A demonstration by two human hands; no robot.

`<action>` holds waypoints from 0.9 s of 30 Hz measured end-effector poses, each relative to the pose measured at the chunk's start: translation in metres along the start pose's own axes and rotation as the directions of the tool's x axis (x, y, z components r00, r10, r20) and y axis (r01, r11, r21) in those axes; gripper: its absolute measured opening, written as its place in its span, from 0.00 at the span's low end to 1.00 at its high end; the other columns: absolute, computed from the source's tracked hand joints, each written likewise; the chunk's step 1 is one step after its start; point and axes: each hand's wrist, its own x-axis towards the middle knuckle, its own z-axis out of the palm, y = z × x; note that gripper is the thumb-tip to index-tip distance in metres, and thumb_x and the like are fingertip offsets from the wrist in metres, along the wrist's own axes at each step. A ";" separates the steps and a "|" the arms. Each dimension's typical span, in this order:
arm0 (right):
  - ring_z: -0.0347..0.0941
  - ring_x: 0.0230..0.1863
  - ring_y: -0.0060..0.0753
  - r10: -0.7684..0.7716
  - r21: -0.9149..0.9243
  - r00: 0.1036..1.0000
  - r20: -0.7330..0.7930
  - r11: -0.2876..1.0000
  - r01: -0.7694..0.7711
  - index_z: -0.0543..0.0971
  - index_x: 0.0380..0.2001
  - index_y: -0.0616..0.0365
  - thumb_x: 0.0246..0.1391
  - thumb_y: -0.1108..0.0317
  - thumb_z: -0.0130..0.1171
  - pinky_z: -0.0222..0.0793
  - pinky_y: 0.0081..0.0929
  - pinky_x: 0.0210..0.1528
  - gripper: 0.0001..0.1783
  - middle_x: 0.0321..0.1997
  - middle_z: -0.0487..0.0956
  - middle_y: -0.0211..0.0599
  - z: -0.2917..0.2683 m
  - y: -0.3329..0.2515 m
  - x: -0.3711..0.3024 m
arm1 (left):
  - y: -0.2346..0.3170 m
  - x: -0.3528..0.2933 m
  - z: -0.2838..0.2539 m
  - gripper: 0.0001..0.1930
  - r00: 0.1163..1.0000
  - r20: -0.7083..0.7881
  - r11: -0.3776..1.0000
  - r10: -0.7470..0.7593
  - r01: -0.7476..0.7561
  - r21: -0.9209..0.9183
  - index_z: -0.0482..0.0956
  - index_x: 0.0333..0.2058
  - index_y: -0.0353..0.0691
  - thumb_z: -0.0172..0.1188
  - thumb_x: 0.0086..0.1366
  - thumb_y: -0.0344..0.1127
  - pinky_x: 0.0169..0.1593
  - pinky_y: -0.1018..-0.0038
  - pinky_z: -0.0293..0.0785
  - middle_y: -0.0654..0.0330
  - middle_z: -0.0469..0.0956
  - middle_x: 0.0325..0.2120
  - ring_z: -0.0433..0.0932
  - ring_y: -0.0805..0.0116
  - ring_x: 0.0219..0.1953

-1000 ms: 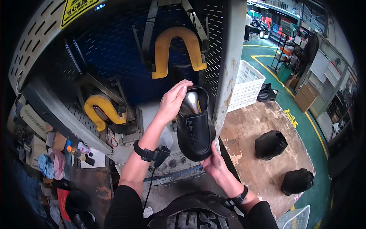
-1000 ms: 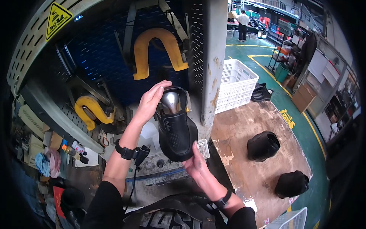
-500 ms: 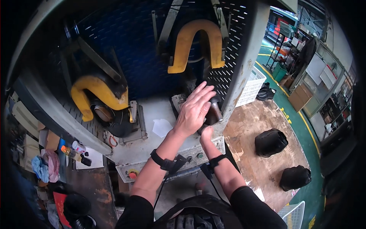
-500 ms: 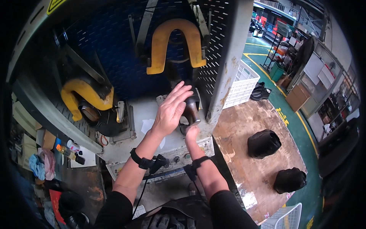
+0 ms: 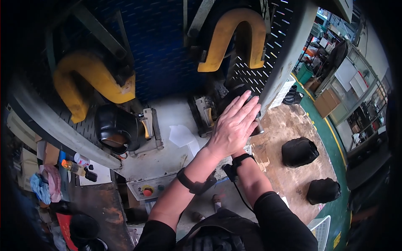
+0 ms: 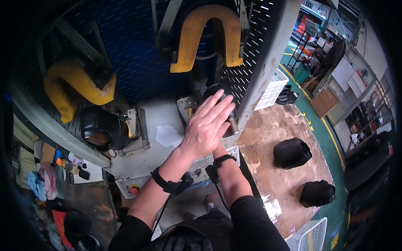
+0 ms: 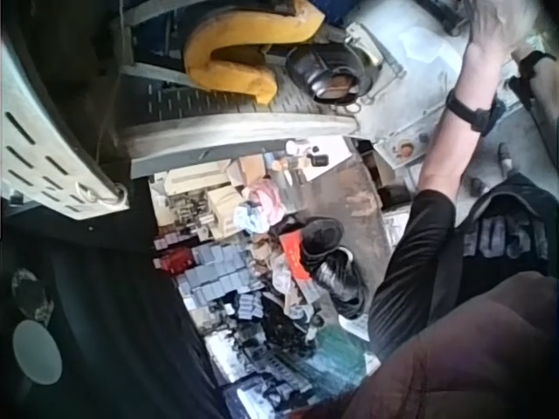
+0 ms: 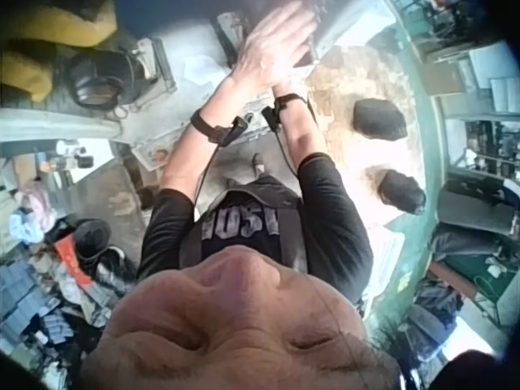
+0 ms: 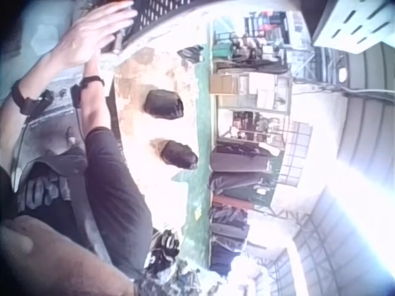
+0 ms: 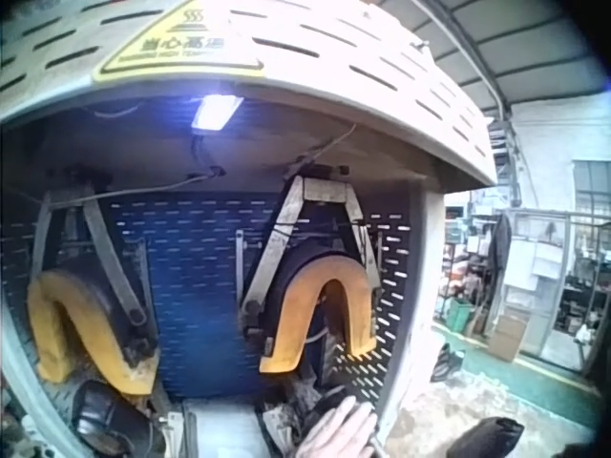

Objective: Operating a shaping machine to process shoe components in a factory setting.

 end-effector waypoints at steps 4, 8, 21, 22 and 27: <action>0.73 0.37 0.32 -0.017 -0.028 0.999 -0.030 0.999 0.016 0.76 0.43 0.65 0.62 0.55 0.44 0.69 0.30 0.42 0.22 0.38 0.78 0.37 0.003 -0.003 0.006 | 0.002 -0.003 -0.009 0.20 0.999 0.030 0.998 -0.031 0.033 -0.047 0.72 0.50 0.32 0.55 0.59 0.31 0.63 0.58 0.57 0.53 0.66 0.57 0.58 0.52 0.63; 0.73 0.38 0.32 -0.030 -0.051 0.998 -0.047 0.998 0.028 0.75 0.44 0.65 0.62 0.55 0.44 0.69 0.30 0.42 0.23 0.39 0.78 0.37 0.001 -0.002 0.018 | 0.029 -0.045 -0.018 0.19 0.986 0.034 0.983 -0.162 0.165 -0.083 0.73 0.50 0.35 0.53 0.60 0.32 0.63 0.57 0.55 0.50 0.65 0.57 0.59 0.50 0.63; 0.74 0.39 0.34 0.139 -0.173 0.970 0.198 0.979 -0.105 0.74 0.48 0.65 0.63 0.54 0.42 0.69 0.31 0.45 0.25 0.40 0.79 0.38 0.114 -0.030 0.035 | 0.047 -0.226 -0.158 0.07 0.565 -0.515 0.715 -0.644 0.684 -0.144 0.77 0.27 0.32 0.51 0.62 0.24 0.27 0.78 0.68 0.59 0.78 0.22 0.74 0.75 0.22; 0.74 0.40 0.34 0.153 -0.187 0.962 0.226 0.976 -0.112 0.74 0.48 0.65 0.63 0.53 0.42 0.69 0.31 0.45 0.25 0.40 0.79 0.38 0.114 -0.026 0.025 | 0.048 -0.228 -0.170 0.06 0.479 -0.609 0.697 -0.632 0.695 -0.177 0.77 0.28 0.32 0.51 0.62 0.24 0.26 0.80 0.68 0.61 0.77 0.21 0.72 0.77 0.21; 0.74 0.40 0.35 0.163 -0.228 0.936 0.311 0.969 -0.092 0.73 0.49 0.65 0.63 0.53 0.42 0.69 0.31 0.46 0.26 0.40 0.79 0.38 0.138 -0.022 0.019 | 0.022 -0.210 -0.217 0.19 0.453 -0.647 0.575 -0.614 0.817 0.026 0.73 0.51 0.40 0.56 0.60 0.26 0.28 0.81 0.67 0.64 0.70 0.17 0.67 0.79 0.20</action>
